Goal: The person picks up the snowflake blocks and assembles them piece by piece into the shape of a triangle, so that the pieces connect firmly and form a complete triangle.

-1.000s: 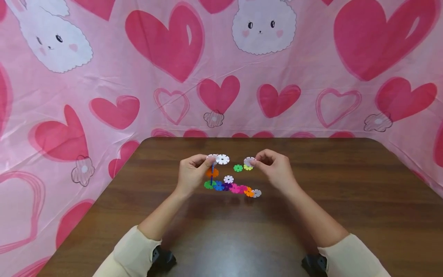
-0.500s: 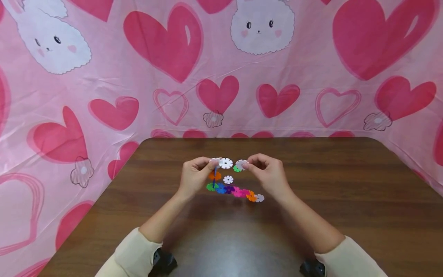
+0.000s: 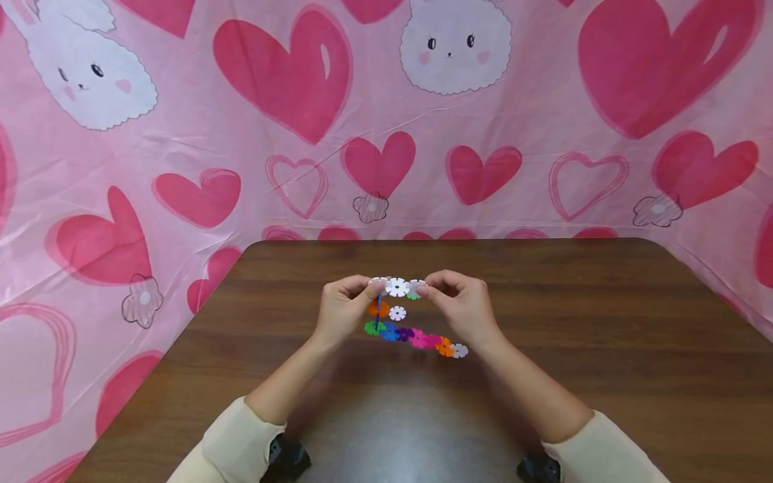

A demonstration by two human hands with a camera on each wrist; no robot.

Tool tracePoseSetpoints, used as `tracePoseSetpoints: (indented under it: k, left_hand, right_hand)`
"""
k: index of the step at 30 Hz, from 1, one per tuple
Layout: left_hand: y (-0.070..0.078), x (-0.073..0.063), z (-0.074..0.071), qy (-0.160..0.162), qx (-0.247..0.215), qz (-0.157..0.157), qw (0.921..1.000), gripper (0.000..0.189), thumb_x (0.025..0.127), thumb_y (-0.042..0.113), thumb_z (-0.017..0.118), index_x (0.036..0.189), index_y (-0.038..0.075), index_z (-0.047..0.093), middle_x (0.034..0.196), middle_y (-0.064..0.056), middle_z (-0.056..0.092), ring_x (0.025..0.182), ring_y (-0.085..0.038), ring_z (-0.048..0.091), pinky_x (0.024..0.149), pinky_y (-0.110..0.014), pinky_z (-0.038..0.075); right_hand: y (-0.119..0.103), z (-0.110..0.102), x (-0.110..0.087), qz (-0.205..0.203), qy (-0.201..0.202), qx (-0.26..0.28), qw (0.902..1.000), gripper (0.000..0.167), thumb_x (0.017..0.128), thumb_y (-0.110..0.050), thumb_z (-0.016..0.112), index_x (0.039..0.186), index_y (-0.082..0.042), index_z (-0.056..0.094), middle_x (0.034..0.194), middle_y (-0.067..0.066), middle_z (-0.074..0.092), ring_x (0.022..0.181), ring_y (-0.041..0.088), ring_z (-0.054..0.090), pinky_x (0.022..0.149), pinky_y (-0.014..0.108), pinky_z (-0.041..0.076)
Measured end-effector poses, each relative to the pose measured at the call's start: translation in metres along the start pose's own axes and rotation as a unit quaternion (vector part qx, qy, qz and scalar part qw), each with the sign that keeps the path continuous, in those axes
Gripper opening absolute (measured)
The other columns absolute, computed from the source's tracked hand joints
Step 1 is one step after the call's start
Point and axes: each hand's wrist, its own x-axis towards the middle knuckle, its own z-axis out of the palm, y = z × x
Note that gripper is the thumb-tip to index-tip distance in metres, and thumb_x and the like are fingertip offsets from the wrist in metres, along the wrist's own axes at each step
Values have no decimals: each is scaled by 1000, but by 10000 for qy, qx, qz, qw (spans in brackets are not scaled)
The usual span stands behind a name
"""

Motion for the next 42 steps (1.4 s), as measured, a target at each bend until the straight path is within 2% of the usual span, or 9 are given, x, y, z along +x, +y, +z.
tracePoseSetpoints:
  k: [5, 11, 15, 19, 23, 27, 33, 39, 42]
  left_hand:
    - [-5, 0, 0, 47, -69, -33, 10000, 12, 80, -3, 68, 75, -13, 65, 60, -22, 59, 48, -19, 48, 44, -16, 38]
    - [-31, 3, 0, 107, -109, 69, 9999, 12, 80, 4, 70, 76, -8, 69, 61, -16, 61, 48, -15, 49, 44, -18, 39]
    - [-17, 4, -1, -104, -186, -7, 9998, 11, 80, -2, 68, 76, -11, 67, 66, -22, 63, 50, -9, 48, 45, -17, 38]
    - [0, 4, -3, -342, -159, -69, 9993, 11, 82, -3, 65, 79, -13, 65, 79, -26, 66, 55, -13, 55, 49, -17, 43]
    - [5, 6, -5, -591, -91, -260, 9979, 16, 85, 0, 64, 96, -12, 64, 100, -22, 66, 77, -22, 65, 65, -19, 50]
    - [9, 7, -8, -1092, -157, -521, 9925, 32, 84, -1, 65, 113, -9, 57, 113, -20, 62, 98, -27, 62, 76, -26, 52]
    - [9, 8, -8, -1581, 150, -740, 9845, 37, 80, 2, 71, 115, -5, 59, 100, -19, 65, 74, -14, 62, 66, -28, 54]
    - [-18, 9, -9, -1506, 282, -884, 9842, 32, 78, 9, 74, 107, -1, 66, 91, -13, 67, 66, -10, 60, 61, -28, 54]
    - [-22, 8, -12, -1366, 353, -799, 9868, 29, 78, 12, 75, 104, 2, 68, 91, -10, 68, 65, -12, 59, 58, -29, 53]
  right_hand:
    - [-9, 5, 0, -157, 49, 68, 9998, 3, 77, 7, 69, 79, 6, 67, 67, 9, 63, 57, 8, 48, 47, 18, 38]
    - [-27, 9, -1, -434, -18, -45, 9990, 5, 76, 11, 69, 76, 7, 66, 63, 1, 60, 55, 9, 46, 46, 18, 38]
    - [-28, 8, -1, -468, -30, -82, 9989, 5, 76, 11, 68, 75, 7, 65, 64, 7, 60, 56, 9, 46, 48, 17, 39]
    - [-29, 6, -1, -376, -34, -81, 9993, 3, 77, 9, 68, 77, 7, 65, 65, 11, 61, 57, 8, 47, 48, 17, 40]
    - [-29, 6, 1, -327, -110, -97, 9994, 4, 78, 7, 68, 79, 9, 64, 67, 12, 61, 57, 8, 47, 49, 18, 41]
    - [-27, 9, 2, -410, -227, -66, 9989, 4, 77, 11, 68, 78, 9, 64, 67, 11, 62, 58, 7, 50, 52, 17, 43]
    - [-7, 16, 5, -381, -382, 84, 9985, 4, 78, 5, 69, 79, 4, 66, 69, 6, 63, 60, 8, 52, 53, 19, 44]
    - [0, 19, 8, -290, -591, 84, 9978, 5, 81, -4, 70, 82, 0, 67, 72, 5, 64, 61, 12, 52, 53, 21, 44]
    - [0, 18, 11, -167, -825, 226, 9962, 7, 85, -5, 65, 85, 1, 67, 72, 11, 62, 63, 18, 54, 57, 25, 47]
